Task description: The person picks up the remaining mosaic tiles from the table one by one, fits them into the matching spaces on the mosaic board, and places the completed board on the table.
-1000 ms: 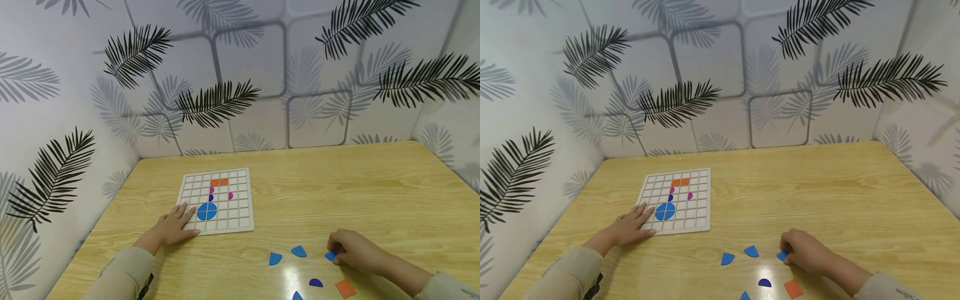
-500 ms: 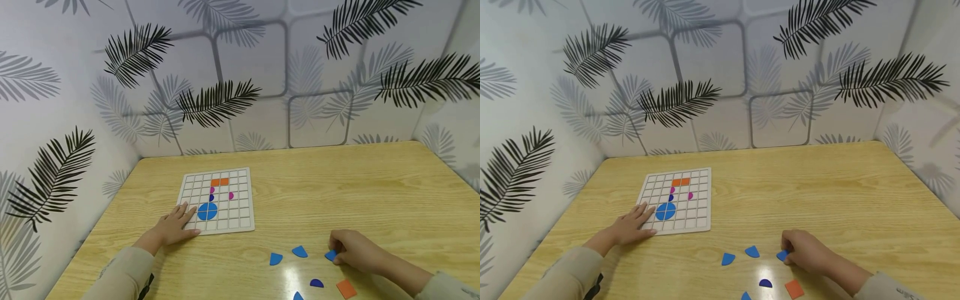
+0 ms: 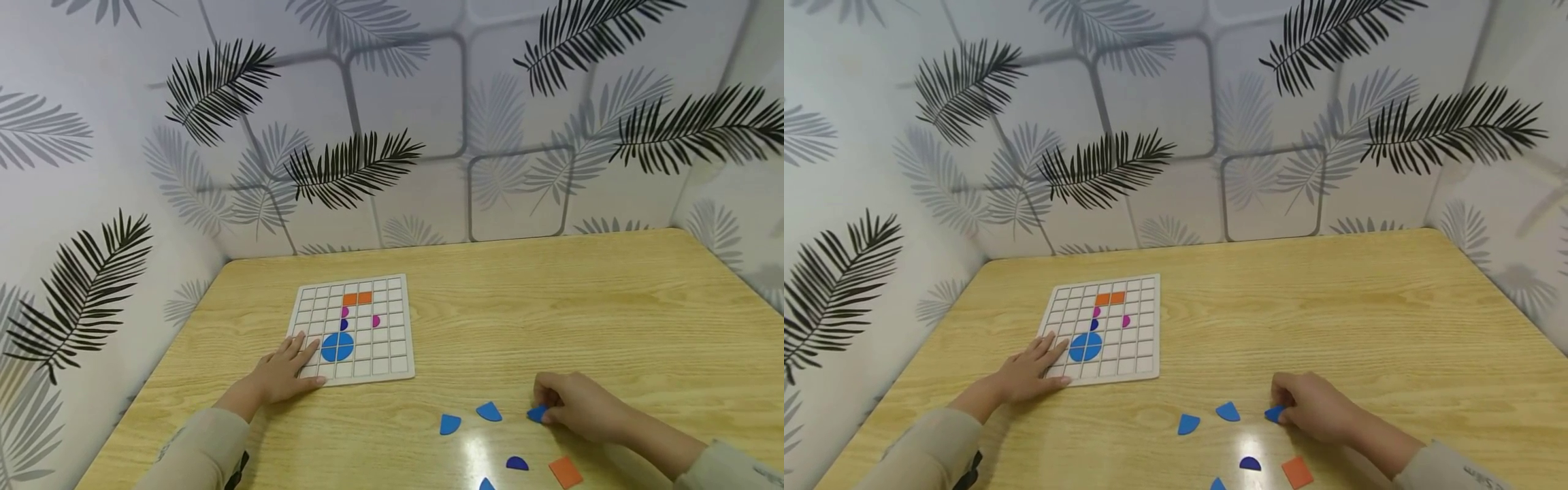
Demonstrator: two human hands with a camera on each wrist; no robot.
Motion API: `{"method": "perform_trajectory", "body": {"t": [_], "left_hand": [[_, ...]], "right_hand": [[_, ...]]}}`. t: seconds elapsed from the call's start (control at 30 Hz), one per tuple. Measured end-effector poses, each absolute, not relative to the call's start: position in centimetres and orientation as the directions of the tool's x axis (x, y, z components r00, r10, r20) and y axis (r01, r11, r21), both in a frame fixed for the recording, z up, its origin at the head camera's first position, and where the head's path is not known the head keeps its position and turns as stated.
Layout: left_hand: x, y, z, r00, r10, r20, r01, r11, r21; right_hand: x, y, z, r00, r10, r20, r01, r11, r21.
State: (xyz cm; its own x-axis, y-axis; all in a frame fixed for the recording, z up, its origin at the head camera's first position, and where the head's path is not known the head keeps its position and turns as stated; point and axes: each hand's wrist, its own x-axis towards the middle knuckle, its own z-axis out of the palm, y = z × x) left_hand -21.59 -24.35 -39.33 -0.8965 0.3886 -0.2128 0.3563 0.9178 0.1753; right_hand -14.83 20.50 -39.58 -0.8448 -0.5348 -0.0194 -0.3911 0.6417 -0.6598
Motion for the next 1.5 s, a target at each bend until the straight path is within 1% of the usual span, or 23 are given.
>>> {"method": "perform_trajectory", "body": {"t": [0.13, 0.3, 0.5, 0.63, 0.9, 1.13, 1.5], "left_hand": [[-21.3, -24.1, -39.2, -0.894, 0.399, -0.202, 0.362, 0.911, 0.199], [-21.5, -24.5, -39.7, -0.899, 0.395, -0.191, 0.365, 0.914, 0.175], [-21.7, -24.5, -40.0, -0.901, 0.394, -0.183, 0.368, 0.915, 0.163], [-21.7, -24.5, -39.9, -0.896, 0.403, -0.187, 0.375, 0.911, 0.170], [-21.8, -24.7, -40.1, -0.900, 0.390, -0.192, 0.363, 0.917, 0.165], [-21.8, -24.7, -40.0, -0.899, 0.401, -0.174, 0.371, 0.910, 0.185], [-22.1, -25.0, -40.4, -0.905, 0.389, -0.173, 0.361, 0.916, 0.174]], "right_hand": [[-15.1, 20.3, -39.2, -0.849, -0.528, -0.002, -0.392, 0.632, -0.669], [-15.9, 19.6, -38.9, -0.863, -0.505, -0.004, -0.355, 0.613, -0.706], [-16.6, 18.6, -39.1, -0.871, -0.490, 0.041, -0.357, 0.573, -0.738], [-17.2, 17.7, -39.4, -0.866, -0.495, 0.067, -0.365, 0.537, -0.760], [-18.5, 15.0, -38.8, -0.868, -0.493, 0.068, -0.326, 0.460, -0.826], [-19.6, 13.0, -38.2, -0.857, -0.510, 0.074, -0.330, 0.434, -0.838], [-20.9, 10.3, -38.2, -0.847, -0.527, 0.071, -0.323, 0.403, -0.856]]}}
